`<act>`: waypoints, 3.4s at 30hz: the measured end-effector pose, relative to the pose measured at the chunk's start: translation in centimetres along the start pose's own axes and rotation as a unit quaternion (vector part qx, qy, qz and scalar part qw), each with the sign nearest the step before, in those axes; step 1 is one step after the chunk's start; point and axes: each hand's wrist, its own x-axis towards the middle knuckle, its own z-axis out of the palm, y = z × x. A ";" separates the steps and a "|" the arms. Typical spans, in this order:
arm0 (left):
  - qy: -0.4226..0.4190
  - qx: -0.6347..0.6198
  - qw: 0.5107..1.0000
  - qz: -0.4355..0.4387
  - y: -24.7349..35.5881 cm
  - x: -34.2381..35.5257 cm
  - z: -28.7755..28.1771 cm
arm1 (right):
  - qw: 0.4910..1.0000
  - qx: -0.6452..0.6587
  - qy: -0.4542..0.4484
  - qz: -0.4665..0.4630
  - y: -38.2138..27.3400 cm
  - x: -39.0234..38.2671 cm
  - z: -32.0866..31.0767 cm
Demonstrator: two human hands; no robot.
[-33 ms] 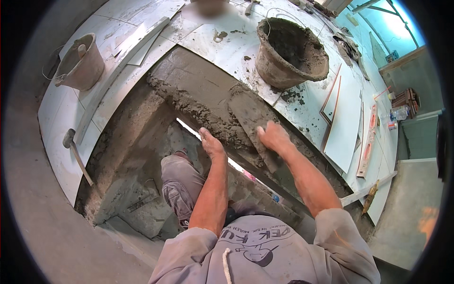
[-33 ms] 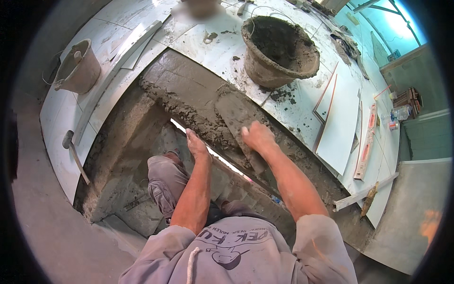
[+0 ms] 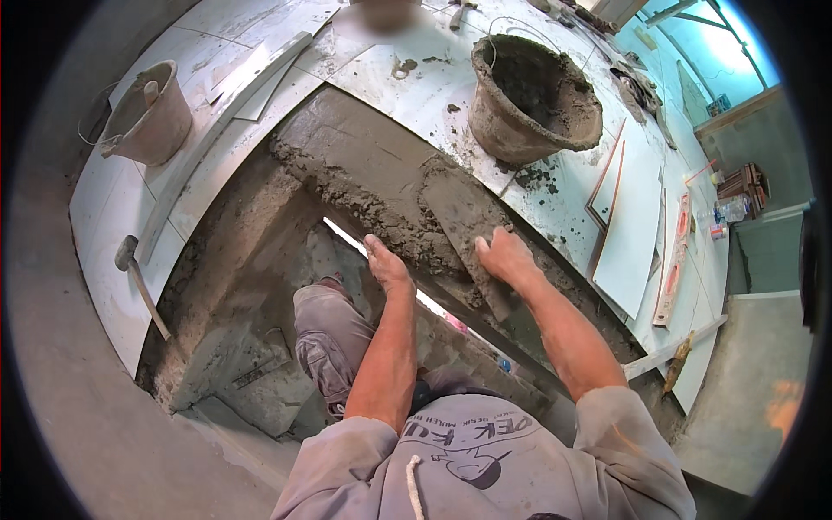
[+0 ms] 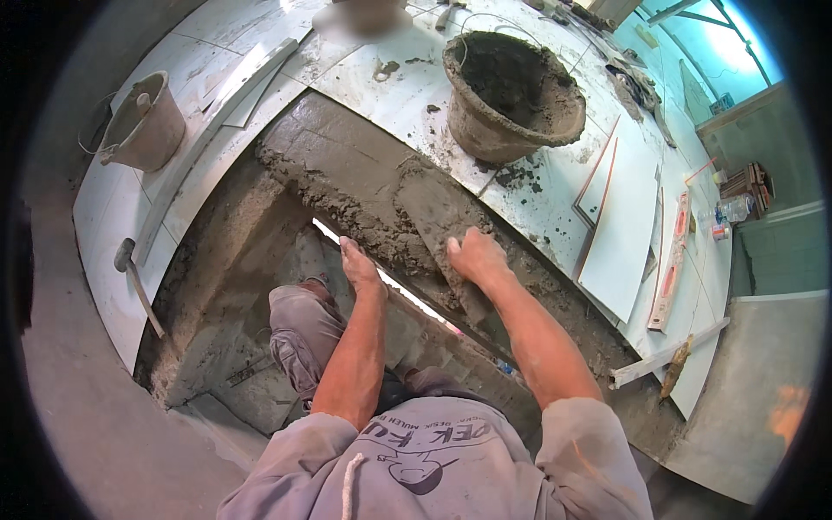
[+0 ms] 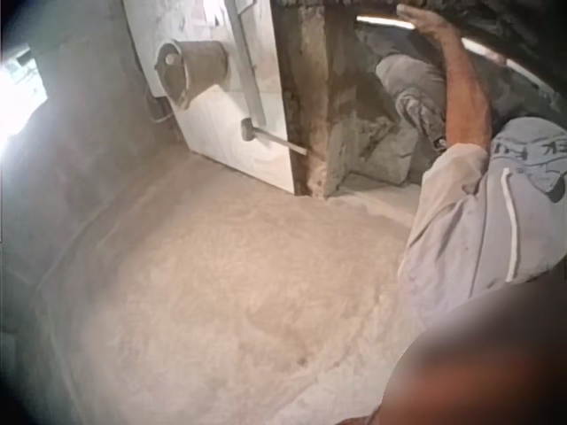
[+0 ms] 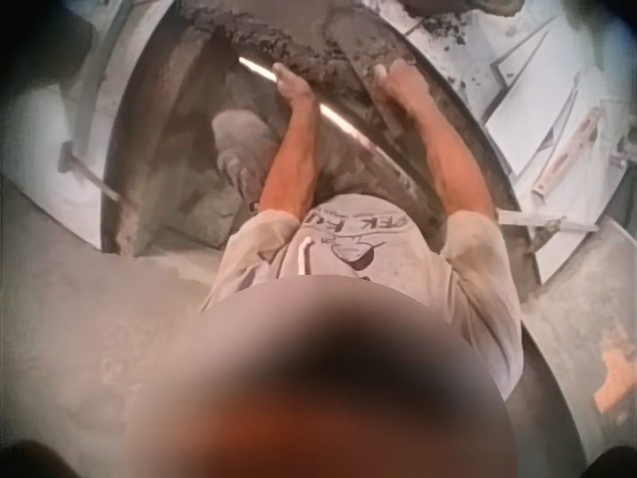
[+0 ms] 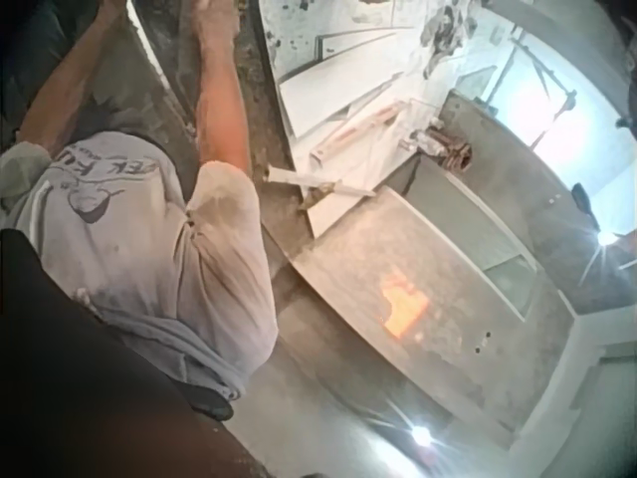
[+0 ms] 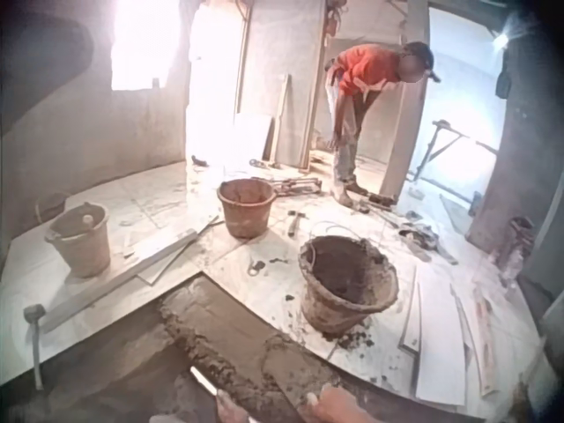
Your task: Applying mortar and laying a large ceramic floor tile, then securing it with a rubber mallet.
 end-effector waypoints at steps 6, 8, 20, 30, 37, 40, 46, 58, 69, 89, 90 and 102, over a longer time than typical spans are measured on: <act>0.000 0.052 0.998 -0.027 -0.5 1.5 -0.9 | 1.000 -0.005 0.000 -0.013 1.5 -0.6 0.3; -0.003 0.005 1.000 -0.004 0.0 0.9 -0.3 | 1.000 -0.012 0.001 -0.014 3.3 -1.7 0.5; 0.015 0.129 0.992 0.005 1.0 0.1 -0.4 | 0.993 -0.035 0.043 -0.102 -0.4 1.3 -5.6; 0.052 0.195 0.979 0.014 1.9 -1.1 0.8 | 0.985 -0.076 0.019 -0.153 -5.2 10.5 -5.6; 0.057 0.204 0.977 0.036 2.0 -1.0 0.7 | 0.989 -0.065 0.009 -0.132 -2.8 9.9 -4.8; 0.070 0.224 0.972 0.016 2.5 -1.5 1.1 | 0.990 -0.073 -0.011 -0.119 -0.2 8.7 -4.3; 0.022 0.227 0.974 0.021 2.5 -1.4 0.8 | 0.995 -0.047 -0.020 -0.083 5.5 5.7 -2.9; 0.060 0.224 0.972 0.035 1.2 -1.0 0.7 | 0.997 -0.030 0.002 -0.066 11.6 -2.6 -0.6; 0.033 0.191 0.981 0.029 0.5 -0.8 0.3 | 0.988 0.045 0.024 -0.144 0.8 7.3 -1.3; 0.005 0.158 0.987 0.003 2.9 -3.0 1.7 | 0.983 0.082 -0.025 -0.162 1.5 1.8 0.5; 0.009 0.169 0.986 0.002 3.0 -3.1 1.8 | 0.986 0.096 0.004 -0.139 1.4 2.9 0.1; 0.001 0.148 0.989 0.003 3.1 -3.3 1.5 | 0.983 -0.006 -0.034 -0.181 -4.6 5.6 1.2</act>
